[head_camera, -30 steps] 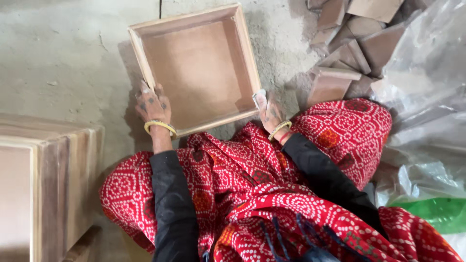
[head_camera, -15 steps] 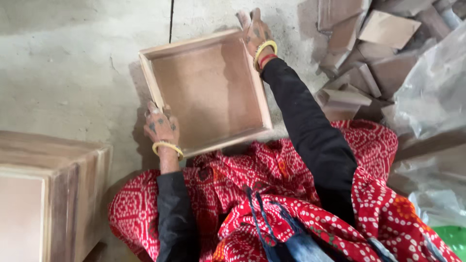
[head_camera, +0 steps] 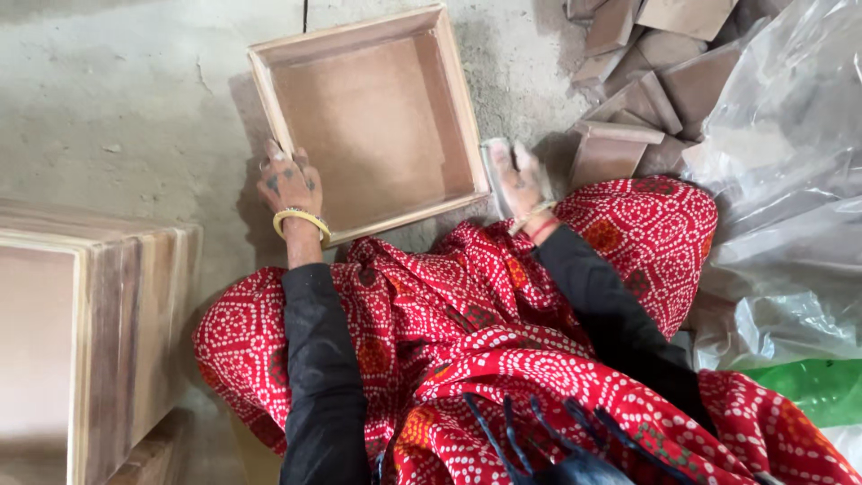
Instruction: The person sits on the floor of a workshop and sands wooden box-shaped frames with a sanding block, rubbing the edges and outer surfaces of each box, turning boxes over to sand different sides, and setting finished boxes on a stack beside them.
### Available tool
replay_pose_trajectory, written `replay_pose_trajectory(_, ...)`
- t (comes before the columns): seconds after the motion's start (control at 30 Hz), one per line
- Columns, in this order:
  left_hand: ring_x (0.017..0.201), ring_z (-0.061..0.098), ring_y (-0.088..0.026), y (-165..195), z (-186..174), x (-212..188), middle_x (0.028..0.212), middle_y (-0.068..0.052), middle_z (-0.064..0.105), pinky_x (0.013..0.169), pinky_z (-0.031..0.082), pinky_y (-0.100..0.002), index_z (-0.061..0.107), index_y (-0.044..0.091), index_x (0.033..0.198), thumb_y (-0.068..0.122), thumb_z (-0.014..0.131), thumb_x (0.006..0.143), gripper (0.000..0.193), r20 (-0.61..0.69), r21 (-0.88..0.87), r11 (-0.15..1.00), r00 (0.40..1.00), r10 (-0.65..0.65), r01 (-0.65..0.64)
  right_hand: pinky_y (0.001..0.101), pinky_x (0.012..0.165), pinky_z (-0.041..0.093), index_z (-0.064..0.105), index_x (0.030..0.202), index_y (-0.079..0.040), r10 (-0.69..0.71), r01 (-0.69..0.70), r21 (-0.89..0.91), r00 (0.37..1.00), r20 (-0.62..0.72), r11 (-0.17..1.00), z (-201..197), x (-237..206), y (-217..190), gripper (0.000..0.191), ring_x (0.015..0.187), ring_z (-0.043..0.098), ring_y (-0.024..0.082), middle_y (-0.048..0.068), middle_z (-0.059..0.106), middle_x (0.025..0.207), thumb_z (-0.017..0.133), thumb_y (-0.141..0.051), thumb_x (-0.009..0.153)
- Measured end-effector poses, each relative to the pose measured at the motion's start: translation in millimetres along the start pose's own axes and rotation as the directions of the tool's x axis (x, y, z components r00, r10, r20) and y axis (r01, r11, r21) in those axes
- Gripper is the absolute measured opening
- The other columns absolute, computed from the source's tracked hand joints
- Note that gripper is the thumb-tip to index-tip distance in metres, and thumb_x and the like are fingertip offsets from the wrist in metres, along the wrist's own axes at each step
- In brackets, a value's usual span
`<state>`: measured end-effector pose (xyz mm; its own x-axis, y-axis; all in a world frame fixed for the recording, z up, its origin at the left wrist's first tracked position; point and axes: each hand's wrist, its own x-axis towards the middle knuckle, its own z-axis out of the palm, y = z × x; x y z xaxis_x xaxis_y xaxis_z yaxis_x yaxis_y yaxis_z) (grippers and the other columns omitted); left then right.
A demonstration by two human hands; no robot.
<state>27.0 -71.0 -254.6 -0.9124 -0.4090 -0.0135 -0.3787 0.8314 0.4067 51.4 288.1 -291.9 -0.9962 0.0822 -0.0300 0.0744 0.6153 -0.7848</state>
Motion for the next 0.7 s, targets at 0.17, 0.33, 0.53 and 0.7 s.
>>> replay_pose_trajectory(0.17,0.092,0.069,-0.046,-4.5,7.1,1.3,0.106,-0.026,0.067,0.079,0.055,-0.054,0.051,0.001,0.132,0.029,0.064,0.102,0.044,0.007,0.009,1.0,1.0,0.002,-0.002,0.0539,0.067,0.05,0.064,0.102,-0.004,-0.035,-0.028,-0.283,0.976,-0.213,0.959,43.0,23.6,-10.8,0.045,0.073,0.067,0.044,0.023,0.068,0.078,0.044,-0.044,0.113)
replay_pose_trajectory(0.33,0.087,0.068,-0.046,-8.5,15.0,-3.5,0.105,-0.026,0.065,0.074,0.051,-0.06,0.046,-0.003,0.137,0.022,0.069,0.086,0.062,0.061,0.124,0.992,0.997,-0.038,0.03,0.0574,0.066,0.05,0.061,0.11,-0.001,-0.011,-0.045,-0.388,0.99,-0.142,0.92,43.1,22.2,-9.8,0.038,0.071,0.066,0.046,0.024,0.069,0.077,0.047,-0.036,0.109)
replay_pose_trajectory(0.53,0.096,0.068,-0.046,-14.6,21.9,-9.0,0.113,-0.025,0.065,0.084,0.054,-0.056,0.047,0.0,0.142,0.018,0.068,0.096,0.054,-0.031,-0.037,0.999,0.999,-0.031,0.029,0.0544,0.069,0.053,0.053,0.135,0.0,-0.069,0.054,-0.306,0.997,-0.038,0.951,41.5,84.2,-30.4,0.042,0.078,0.069,0.043,0.025,0.07,0.088,0.047,-0.033,0.109)
replay_pose_trajectory(0.7,0.091,0.068,-0.047,-12.7,15.6,-1.4,0.106,-0.026,0.066,0.077,0.053,-0.057,0.048,-0.003,0.132,0.015,0.069,0.086,0.054,-0.006,0.03,0.999,1.0,0.023,-0.023,0.0586,0.074,0.05,0.055,0.128,-0.003,-0.144,0.098,-0.391,0.985,-0.091,0.915,57.0,170.7,-72.1,0.04,0.087,0.065,0.049,0.027,0.07,0.092,0.05,-0.037,0.108)
